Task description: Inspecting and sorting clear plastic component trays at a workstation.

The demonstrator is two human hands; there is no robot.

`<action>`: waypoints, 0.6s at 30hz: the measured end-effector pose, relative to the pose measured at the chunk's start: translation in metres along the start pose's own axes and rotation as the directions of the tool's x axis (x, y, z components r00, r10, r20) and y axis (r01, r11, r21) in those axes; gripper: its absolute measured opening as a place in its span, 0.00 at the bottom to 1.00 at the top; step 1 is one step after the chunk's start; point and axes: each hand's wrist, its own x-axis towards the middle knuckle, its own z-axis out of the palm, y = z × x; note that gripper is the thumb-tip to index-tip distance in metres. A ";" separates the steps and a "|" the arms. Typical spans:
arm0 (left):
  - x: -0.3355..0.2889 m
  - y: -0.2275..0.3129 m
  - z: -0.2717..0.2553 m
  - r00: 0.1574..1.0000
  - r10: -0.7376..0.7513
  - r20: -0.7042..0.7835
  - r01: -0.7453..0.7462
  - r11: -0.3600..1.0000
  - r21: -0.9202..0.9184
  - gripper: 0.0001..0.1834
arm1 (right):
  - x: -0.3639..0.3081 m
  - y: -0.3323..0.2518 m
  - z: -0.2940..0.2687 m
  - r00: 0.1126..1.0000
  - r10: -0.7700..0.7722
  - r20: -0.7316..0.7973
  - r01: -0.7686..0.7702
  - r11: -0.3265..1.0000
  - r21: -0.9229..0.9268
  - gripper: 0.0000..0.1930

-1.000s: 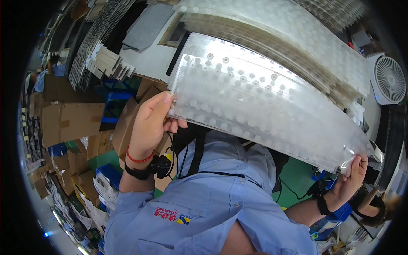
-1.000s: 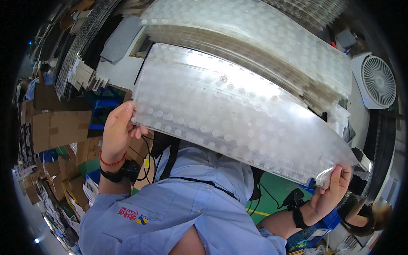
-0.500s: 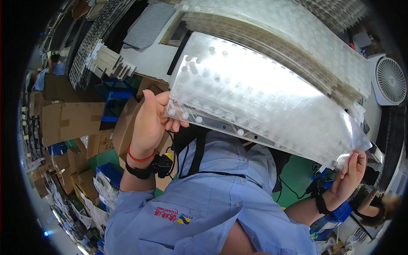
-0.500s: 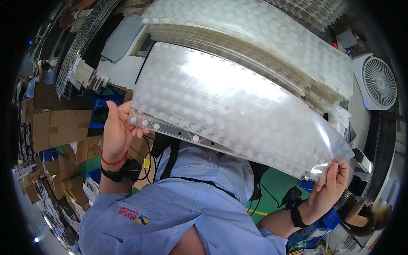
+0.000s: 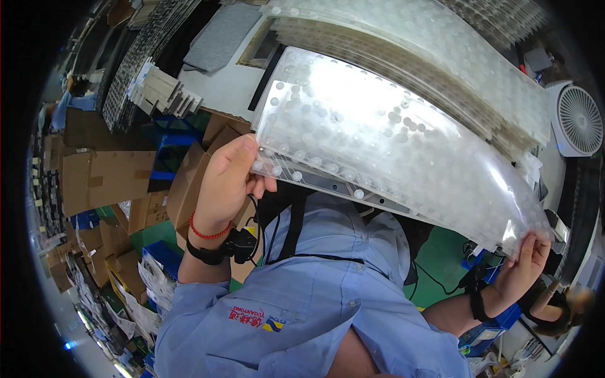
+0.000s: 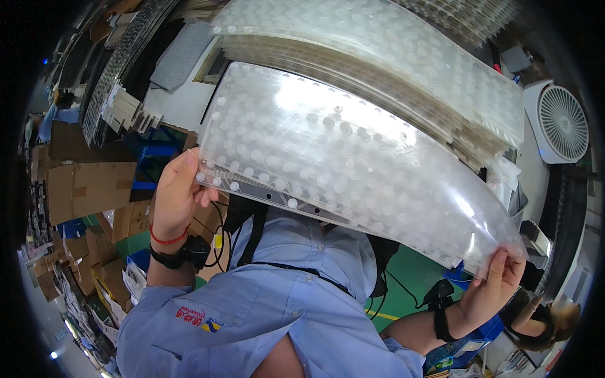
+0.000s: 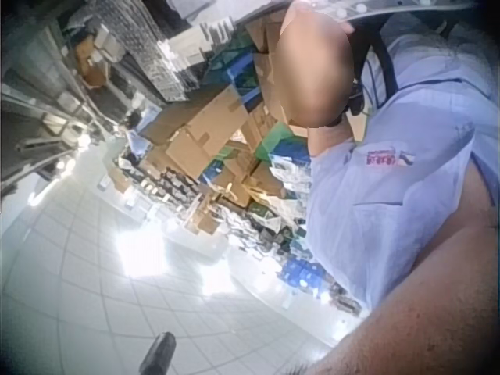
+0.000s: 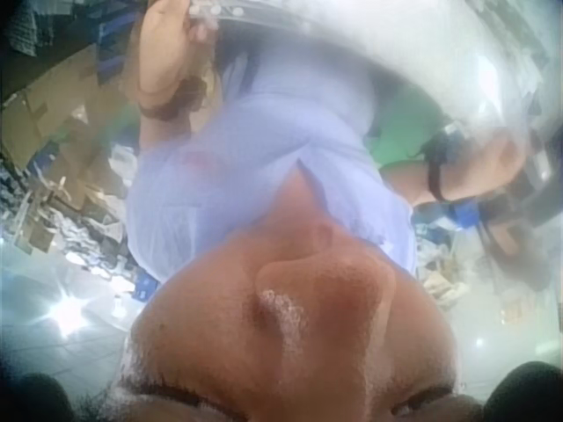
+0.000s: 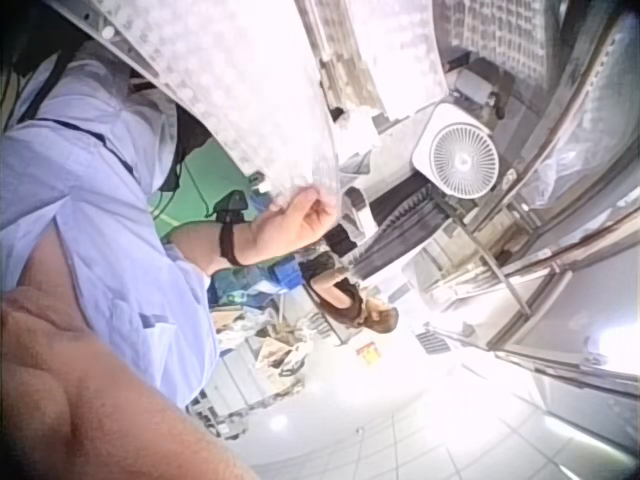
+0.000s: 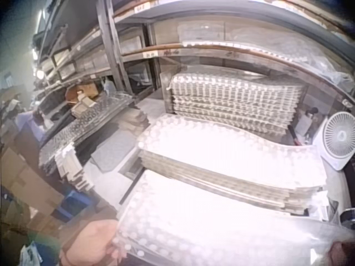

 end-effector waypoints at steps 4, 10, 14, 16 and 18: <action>-0.001 0.002 0.002 1.000 -0.011 -0.015 0.011 1.000 -0.010 0.23 | 0.004 0.007 -0.014 1.000 0.020 0.012 -0.020 1.000 -0.002 0.07; 0.000 0.002 0.000 1.000 0.007 -0.001 -0.007 1.000 -0.010 0.23 | 0.006 0.009 -0.031 0.997 0.079 0.008 -0.080 0.986 0.146 0.09; -0.001 0.003 0.002 1.000 0.006 0.012 -0.006 1.000 0.004 0.24 | 0.010 0.008 -0.035 0.988 0.130 0.079 -0.146 0.961 0.236 0.09; -0.004 0.000 0.006 0.989 -0.006 -0.151 0.016 0.998 0.067 0.26 | 0.007 0.005 -0.021 0.981 0.113 0.156 -0.147 0.963 0.224 0.08; -0.002 -0.005 -0.002 0.996 0.020 -0.090 -0.019 1.000 0.003 0.26 | 0.003 0.002 -0.004 0.972 0.100 0.212 -0.148 0.964 0.223 0.07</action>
